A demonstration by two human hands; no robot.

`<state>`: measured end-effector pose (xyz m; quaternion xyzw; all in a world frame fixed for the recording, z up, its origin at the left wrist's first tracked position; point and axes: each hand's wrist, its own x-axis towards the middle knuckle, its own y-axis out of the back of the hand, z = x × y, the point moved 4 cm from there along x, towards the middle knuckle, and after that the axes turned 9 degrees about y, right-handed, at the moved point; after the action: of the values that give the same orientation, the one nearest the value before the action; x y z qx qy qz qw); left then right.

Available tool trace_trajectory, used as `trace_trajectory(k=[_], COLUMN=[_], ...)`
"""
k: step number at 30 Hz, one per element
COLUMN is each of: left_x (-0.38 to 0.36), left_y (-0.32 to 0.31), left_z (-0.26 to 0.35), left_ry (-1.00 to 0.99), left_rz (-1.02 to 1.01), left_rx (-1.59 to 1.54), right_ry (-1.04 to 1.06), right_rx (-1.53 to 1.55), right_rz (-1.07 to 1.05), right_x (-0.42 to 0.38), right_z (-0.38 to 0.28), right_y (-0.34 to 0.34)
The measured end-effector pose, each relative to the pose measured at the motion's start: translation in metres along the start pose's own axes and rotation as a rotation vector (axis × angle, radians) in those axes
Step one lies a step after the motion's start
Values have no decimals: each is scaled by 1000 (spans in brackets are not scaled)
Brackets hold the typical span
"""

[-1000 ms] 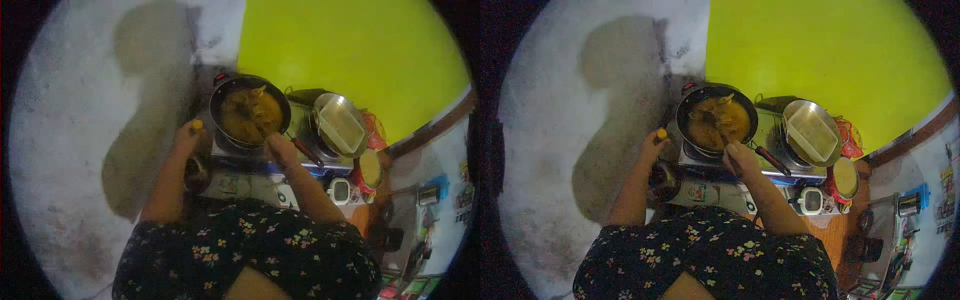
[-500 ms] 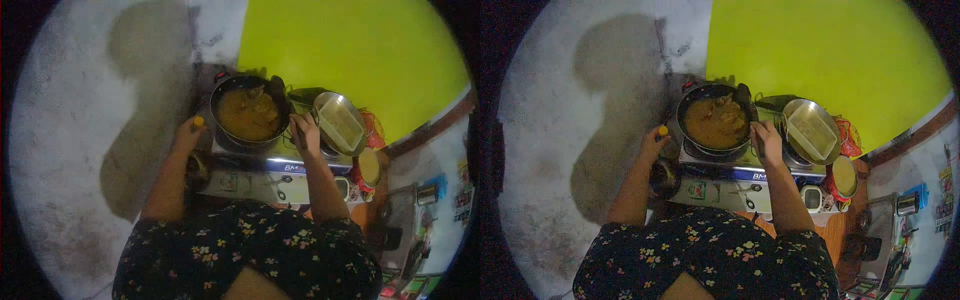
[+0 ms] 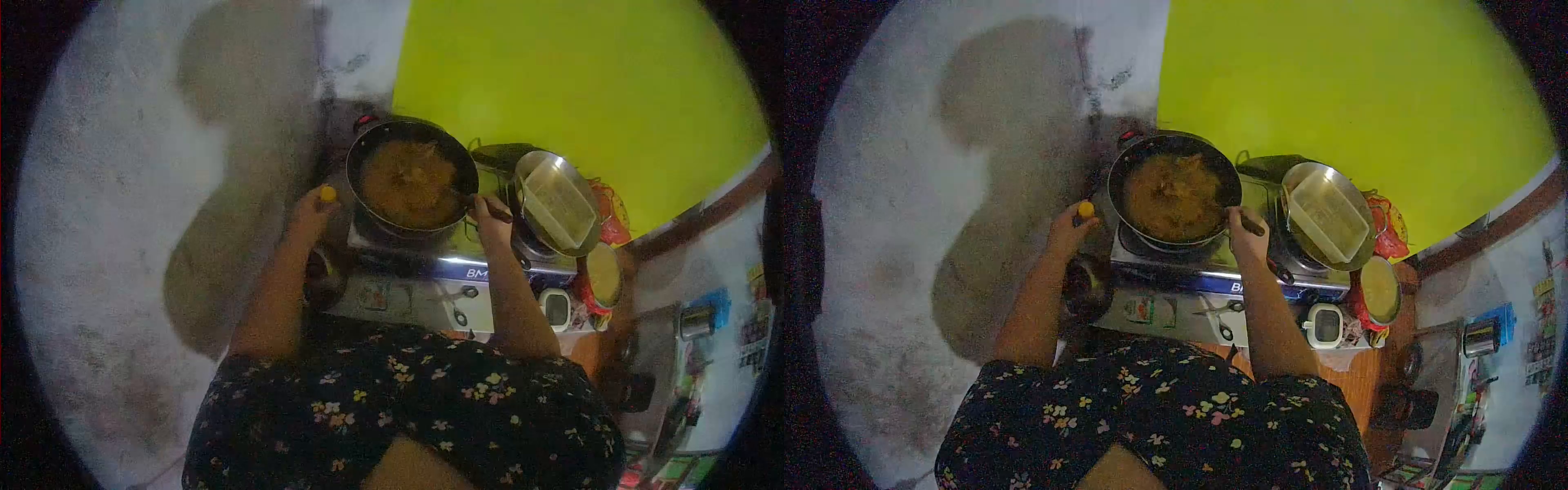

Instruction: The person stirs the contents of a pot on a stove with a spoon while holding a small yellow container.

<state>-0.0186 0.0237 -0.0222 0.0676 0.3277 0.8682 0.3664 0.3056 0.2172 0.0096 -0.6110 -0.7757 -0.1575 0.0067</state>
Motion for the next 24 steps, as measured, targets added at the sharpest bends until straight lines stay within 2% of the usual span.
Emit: trace_trajectory(k=[1,4,8,11,14,16,19,22,24], left_x=[5,2,2,0,-1,4,4,0,1], left_y=[-4,-2,-3,2,4,1,0,2,2], left_z=[-6,0,0,6,13,4,1,5,4], left_ry=[-14,14,49,78,34,30,1,-14,-17], left_rz=[-4,12,-7,-66,-34,-63,-40,-12,-12], left_rx=[-27,-11,-109,0,98,13,-1,45,52], right_ry=[-6,-11,93,127,206,272,266,582,703], right_rx=[-75,153,146,110,36,-106,56,-116,-211], right_rz=[-6,-76,-99,-111,-89,-47,-131,-157,-200], right_x=[1,-3,-9,1,-11,-17,-16,-25,-31], right_z=[0,18,20,34,-13,-35,-34,-60,-82], right_y=[0,-11,-16,-17,-13,-10,-14,-15,-14])
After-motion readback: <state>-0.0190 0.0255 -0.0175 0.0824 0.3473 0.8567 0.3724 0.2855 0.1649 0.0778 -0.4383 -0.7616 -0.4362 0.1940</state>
